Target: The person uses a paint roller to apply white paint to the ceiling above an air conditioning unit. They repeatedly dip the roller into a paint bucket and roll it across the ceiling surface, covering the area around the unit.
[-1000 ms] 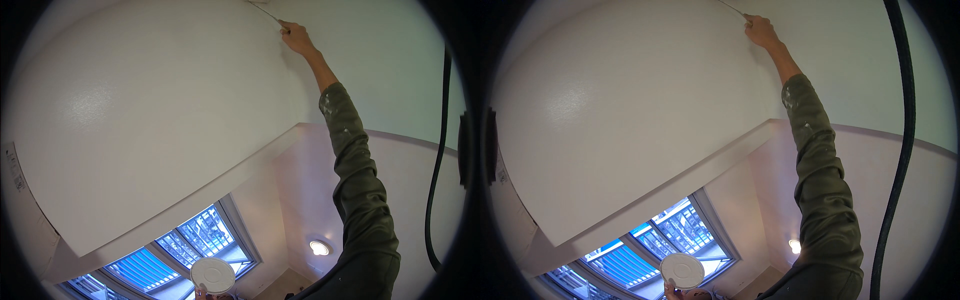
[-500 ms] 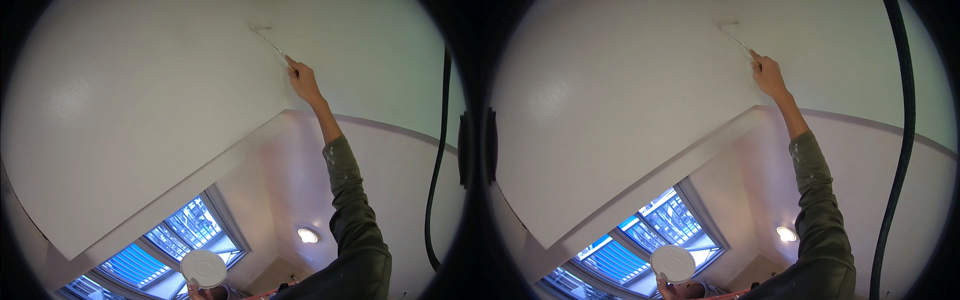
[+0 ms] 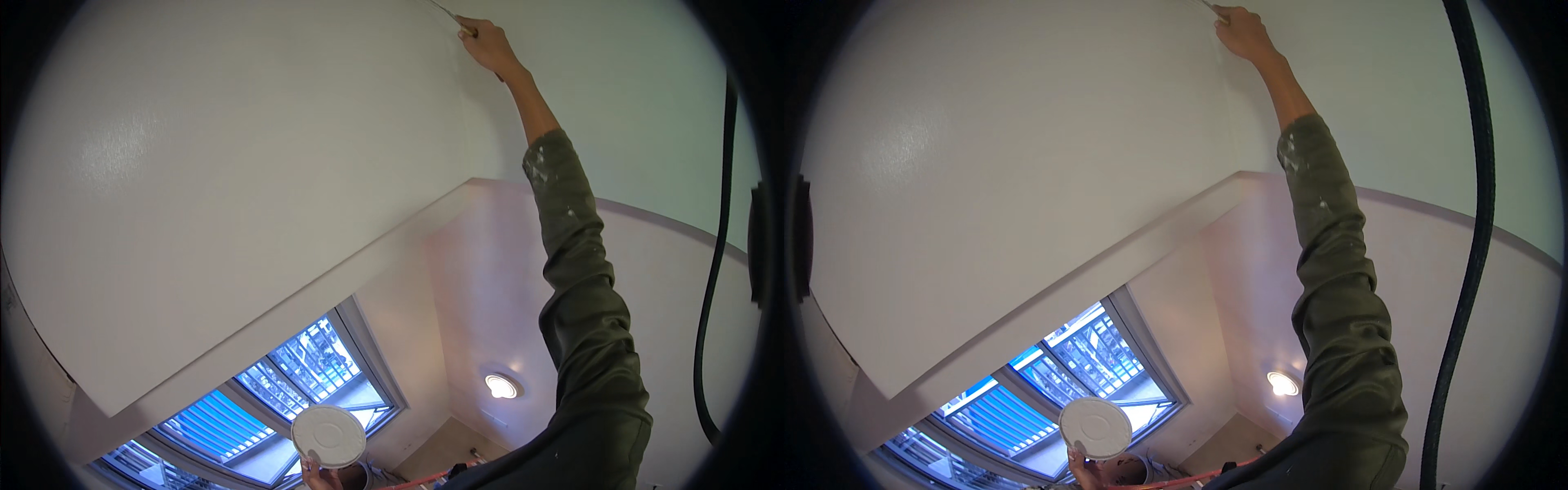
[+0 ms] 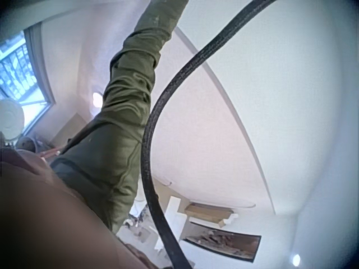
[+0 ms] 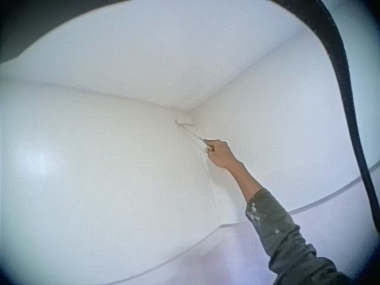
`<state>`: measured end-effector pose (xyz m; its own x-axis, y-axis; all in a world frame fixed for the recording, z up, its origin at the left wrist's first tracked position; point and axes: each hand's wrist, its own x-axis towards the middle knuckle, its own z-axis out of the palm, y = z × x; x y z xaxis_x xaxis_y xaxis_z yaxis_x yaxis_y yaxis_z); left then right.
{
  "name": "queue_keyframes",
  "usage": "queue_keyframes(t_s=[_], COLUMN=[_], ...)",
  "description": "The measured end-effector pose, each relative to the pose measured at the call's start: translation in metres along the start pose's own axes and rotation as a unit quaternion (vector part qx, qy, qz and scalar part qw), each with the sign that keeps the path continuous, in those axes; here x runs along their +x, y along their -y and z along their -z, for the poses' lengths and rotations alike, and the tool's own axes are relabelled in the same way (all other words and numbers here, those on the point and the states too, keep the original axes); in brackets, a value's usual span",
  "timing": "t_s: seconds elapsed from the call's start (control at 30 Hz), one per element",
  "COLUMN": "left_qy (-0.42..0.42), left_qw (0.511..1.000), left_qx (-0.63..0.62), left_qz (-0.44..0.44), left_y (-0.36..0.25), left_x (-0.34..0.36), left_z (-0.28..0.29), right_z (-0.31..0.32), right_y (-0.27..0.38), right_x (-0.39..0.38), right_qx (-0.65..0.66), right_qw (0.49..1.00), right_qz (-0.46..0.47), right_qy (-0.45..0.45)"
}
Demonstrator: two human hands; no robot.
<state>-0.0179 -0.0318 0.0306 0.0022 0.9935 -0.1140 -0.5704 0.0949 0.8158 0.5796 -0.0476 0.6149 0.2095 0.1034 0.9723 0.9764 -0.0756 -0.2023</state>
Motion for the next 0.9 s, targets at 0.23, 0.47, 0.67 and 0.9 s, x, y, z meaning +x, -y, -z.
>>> queue_keyframes(t_s=[0.23,0.47,0.67,0.9], left_qy=[0.008,0.021,0.016,0.075], left_qw=[1.0,0.999,0.999,0.995], left_qx=[-0.003,-0.034,0.002,0.035], left_qz=[0.009,0.003,0.043,-0.061], left_y=[0.003,0.018,-0.003,0.014], left_x=[0.007,0.017,0.0,0.013], left_z=[0.004,0.028,0.006,0.022], right_z=[-0.007,-0.019,-0.021,-0.024], right_y=[-0.002,-0.014,-0.013,-0.021], right_x=[-0.004,-0.139,-0.23,-0.187], right_qx=[-0.01,0.031,0.057,0.034], right_qw=[1.0,0.998,0.992,0.998], right_qz=[-0.013,-0.049,-0.099,-0.053], right_qy=[-0.005,0.021,0.043,0.015])
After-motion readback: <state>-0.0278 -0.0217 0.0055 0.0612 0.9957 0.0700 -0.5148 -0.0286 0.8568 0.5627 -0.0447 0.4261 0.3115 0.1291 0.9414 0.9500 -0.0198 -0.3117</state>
